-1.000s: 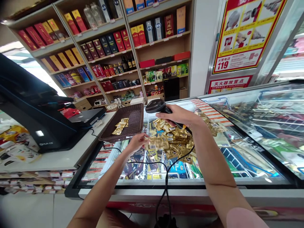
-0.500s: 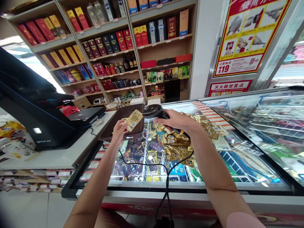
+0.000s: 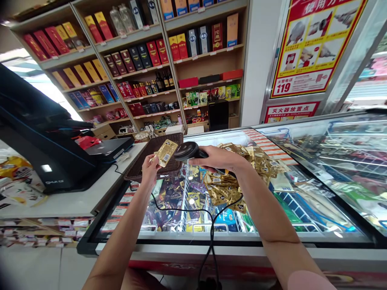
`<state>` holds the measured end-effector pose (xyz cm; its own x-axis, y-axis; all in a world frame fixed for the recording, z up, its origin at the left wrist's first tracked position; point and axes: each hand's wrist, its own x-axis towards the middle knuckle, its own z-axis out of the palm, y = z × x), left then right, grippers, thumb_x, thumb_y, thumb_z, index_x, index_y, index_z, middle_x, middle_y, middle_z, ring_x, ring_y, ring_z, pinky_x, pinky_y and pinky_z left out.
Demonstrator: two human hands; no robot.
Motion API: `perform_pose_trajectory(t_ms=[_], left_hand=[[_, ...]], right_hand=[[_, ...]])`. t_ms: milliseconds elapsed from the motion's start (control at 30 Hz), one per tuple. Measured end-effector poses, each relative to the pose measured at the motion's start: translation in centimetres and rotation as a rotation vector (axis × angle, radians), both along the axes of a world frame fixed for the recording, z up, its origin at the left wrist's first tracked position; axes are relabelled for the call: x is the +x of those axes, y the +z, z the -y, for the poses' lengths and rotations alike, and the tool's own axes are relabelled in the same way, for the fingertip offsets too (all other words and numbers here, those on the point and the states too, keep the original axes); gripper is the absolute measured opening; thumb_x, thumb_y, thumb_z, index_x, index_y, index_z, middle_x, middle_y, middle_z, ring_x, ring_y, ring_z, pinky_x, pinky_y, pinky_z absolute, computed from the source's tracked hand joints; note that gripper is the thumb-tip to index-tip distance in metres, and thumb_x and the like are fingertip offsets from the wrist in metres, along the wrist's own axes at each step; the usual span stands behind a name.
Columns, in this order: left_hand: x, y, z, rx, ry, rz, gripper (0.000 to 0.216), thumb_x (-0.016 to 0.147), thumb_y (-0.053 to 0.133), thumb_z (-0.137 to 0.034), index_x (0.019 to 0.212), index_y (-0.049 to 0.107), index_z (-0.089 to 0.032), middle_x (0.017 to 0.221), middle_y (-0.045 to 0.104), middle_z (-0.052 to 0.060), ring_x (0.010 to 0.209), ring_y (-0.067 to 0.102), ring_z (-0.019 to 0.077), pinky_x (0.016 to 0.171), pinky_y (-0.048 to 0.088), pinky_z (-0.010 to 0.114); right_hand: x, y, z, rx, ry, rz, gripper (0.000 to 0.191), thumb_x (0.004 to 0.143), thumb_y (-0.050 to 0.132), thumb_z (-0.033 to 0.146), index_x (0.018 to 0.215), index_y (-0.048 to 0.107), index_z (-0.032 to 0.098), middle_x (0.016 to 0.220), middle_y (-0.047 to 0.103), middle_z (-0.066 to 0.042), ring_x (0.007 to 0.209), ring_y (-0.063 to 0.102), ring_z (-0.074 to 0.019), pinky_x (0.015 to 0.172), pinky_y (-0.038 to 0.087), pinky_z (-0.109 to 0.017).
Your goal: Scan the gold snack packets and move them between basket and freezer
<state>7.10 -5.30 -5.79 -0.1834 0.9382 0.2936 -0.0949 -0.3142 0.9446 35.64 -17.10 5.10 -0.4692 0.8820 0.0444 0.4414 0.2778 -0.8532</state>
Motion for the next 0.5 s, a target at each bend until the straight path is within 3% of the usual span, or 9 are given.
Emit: perform_pose_trajectory(t_ms=[500], left_hand=[[0.50,-0.28,-0.27,0.027,0.024,0.012,0.035,0.070,0.071,-0.045,0.091,0.055,-0.021,0.076,0.063,-0.002,0.063,0.058,0.0106,0.055,0.043,0.019]], right_hand=[[0.34,0.03,0.18,0.031,0.012,0.045,0.050,0.077,0.064,0.067,0.088,0.054,0.019,0.048,0.050,0.005,0.044,0.044,-0.0104,0.048,0.035,-0.025]])
